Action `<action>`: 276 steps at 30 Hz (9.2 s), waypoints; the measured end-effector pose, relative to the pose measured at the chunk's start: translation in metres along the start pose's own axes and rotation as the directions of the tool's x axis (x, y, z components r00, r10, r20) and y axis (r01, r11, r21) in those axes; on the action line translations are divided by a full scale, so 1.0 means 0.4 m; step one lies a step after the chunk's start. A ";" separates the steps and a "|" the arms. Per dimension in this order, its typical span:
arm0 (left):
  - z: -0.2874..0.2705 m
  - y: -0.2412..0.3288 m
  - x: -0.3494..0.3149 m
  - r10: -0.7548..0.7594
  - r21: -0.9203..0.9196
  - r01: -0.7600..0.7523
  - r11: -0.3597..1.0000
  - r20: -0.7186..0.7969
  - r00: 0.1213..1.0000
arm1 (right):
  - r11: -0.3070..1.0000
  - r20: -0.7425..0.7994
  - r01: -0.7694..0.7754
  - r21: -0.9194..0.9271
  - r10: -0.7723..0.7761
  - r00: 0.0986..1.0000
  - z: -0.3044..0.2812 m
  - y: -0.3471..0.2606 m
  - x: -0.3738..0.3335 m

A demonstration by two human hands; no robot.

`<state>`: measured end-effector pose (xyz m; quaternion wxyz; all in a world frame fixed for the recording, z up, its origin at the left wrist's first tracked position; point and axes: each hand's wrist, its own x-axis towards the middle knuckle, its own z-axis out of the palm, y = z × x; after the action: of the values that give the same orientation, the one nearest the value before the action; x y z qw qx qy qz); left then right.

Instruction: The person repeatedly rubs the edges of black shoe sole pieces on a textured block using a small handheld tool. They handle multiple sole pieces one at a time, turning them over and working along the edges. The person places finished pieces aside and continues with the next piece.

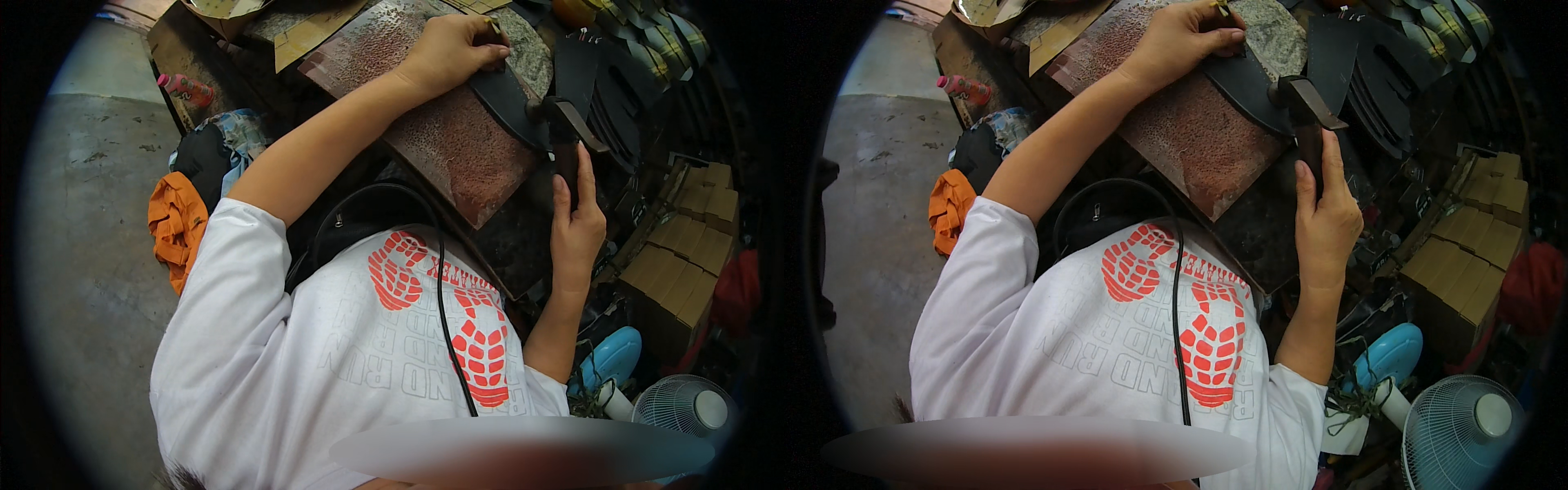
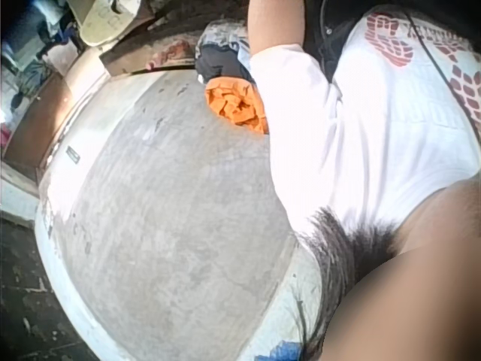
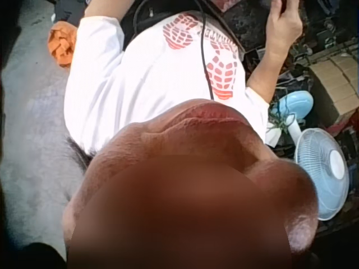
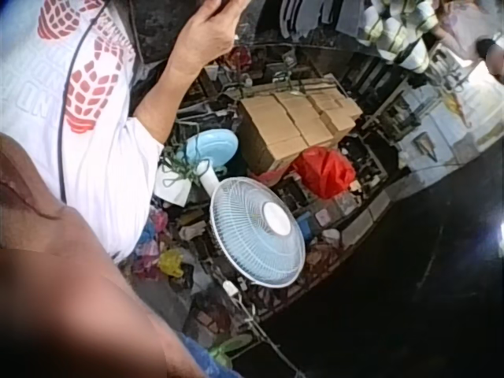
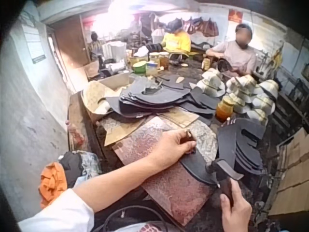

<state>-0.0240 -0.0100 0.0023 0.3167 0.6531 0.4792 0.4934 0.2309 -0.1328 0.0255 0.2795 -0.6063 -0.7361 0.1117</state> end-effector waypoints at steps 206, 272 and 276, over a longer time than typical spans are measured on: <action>0.111 0.016 -0.007 0.521 0.299 -0.523 0.798 0.092 0.848 | 0.698 -0.083 0.432 0.571 -0.474 0.876 -0.277 -0.070 0.085; 0.124 0.027 -0.009 -0.102 -0.192 0.098 0.977 -0.009 0.995 | 0.900 -0.557 0.382 0.211 -0.211 0.803 -0.312 -0.099 -0.006; 0.121 0.029 -0.017 -0.042 -0.134 0.044 0.990 0.018 0.999 | 0.916 -0.533 0.369 0.159 -0.235 0.813 -0.328 -0.090 -0.007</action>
<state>0.0251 -0.0173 -0.0050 0.3739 0.6236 0.4565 0.5127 0.2731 -0.1669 0.1504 0.5513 -0.4474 -0.7042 -0.0027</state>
